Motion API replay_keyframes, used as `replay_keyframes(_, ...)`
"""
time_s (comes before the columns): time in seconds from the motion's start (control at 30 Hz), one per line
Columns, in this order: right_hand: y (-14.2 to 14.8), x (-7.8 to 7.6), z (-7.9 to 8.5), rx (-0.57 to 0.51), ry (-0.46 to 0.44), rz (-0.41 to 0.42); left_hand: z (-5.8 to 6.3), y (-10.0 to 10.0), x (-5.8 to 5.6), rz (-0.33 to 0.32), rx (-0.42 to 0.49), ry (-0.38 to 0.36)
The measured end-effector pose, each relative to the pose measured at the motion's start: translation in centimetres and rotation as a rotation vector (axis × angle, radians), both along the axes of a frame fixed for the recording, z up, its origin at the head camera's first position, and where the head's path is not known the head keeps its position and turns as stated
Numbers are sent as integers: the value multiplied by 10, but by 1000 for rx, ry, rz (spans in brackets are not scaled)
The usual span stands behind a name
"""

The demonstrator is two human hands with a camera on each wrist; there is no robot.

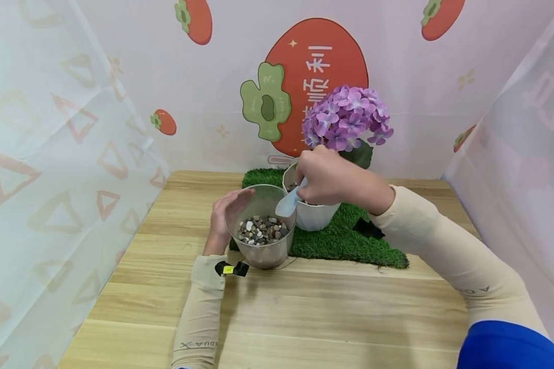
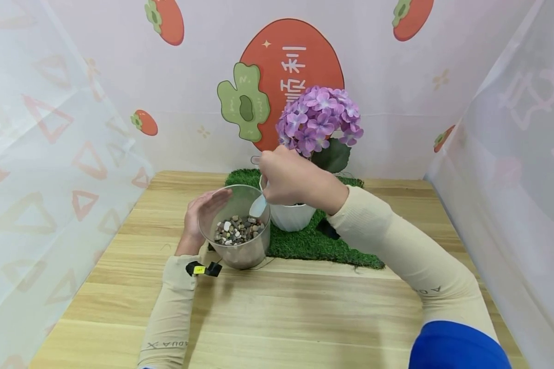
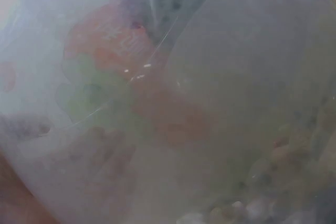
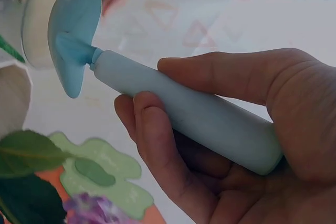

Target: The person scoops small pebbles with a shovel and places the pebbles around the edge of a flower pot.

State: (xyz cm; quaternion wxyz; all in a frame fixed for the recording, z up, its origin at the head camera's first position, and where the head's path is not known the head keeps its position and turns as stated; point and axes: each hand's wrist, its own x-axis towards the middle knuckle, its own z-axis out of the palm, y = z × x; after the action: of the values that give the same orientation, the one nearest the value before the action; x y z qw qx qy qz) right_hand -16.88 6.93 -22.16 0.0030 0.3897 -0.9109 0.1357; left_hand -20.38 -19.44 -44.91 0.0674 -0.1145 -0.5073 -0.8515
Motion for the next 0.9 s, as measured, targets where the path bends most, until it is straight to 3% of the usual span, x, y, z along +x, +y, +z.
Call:
replay_keyframes(0.1, -9, -1, -9, 26, -9, 42, -1, -1, 0, -8, -13, 22)
replay_keyframes(0.47, -41, -2, -36, 238, -29, -8, -10, -10, -7, -83, -9, 41)
replay_keyframes(0.57, -49, -1, -44, 295, 27, 12, -10, -9, -7, -77, -3, 40)
replay_keyframes(0.8, -63, 4, -67, 429, 254, 65, -9, -8, -6, -81, 4, 44)
replay_keyframes(0.9, -66, 1, -78, 458, 297, 84, -9, -9, -6, -88, 19, 43)
